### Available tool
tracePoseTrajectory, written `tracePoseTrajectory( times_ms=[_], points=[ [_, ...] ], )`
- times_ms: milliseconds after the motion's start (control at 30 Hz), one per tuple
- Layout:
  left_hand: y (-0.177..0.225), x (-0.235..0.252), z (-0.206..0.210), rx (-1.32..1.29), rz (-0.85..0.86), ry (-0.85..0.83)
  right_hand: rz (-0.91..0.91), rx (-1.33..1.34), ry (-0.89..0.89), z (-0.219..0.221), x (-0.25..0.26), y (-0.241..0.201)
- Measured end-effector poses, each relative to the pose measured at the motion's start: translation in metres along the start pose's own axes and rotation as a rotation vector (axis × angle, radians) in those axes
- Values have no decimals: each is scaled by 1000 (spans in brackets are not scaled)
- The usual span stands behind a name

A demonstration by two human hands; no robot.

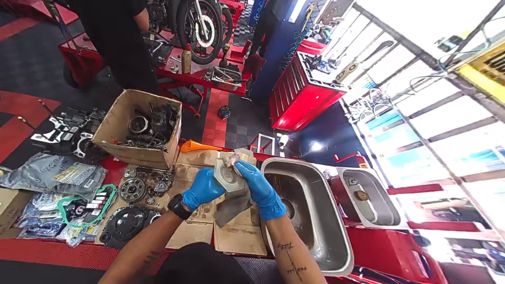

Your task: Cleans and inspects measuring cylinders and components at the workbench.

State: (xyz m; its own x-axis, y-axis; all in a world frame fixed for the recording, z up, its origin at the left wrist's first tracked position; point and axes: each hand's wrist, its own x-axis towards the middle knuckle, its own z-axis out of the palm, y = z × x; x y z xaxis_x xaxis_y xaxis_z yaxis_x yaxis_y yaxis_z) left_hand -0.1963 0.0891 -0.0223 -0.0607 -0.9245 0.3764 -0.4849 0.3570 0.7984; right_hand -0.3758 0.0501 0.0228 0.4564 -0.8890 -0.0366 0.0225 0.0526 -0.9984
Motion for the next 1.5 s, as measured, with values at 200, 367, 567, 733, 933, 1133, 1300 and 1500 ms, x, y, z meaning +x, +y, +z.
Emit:
tracePoseTrajectory(
  times_ms=[200,367,567,733,933,1133,1300,1500],
  points=[
    [6,2,25,302,-35,218,47,120,550,56,-12,8],
    [14,6,21,236,-33,156,66,221,379,29,-12,2],
    [19,1,13,-41,-182,-138,129,139,283,17,-10,-4],
    [4,23,-2,116,-428,76,-37,21,560,52,-46,2],
    [8,-6,10,115,-180,87,-552,-724,304,43,-31,8],
    [2,5,-15,-403,-360,126,-529,-474,303,18,-40,25],
    [20,38,-20,-876,-320,208,-247,-229,295,60,-20,28],
    [16,64,-38,-913,-304,526,-241,-786,418,84,-21,87]
  ],
)
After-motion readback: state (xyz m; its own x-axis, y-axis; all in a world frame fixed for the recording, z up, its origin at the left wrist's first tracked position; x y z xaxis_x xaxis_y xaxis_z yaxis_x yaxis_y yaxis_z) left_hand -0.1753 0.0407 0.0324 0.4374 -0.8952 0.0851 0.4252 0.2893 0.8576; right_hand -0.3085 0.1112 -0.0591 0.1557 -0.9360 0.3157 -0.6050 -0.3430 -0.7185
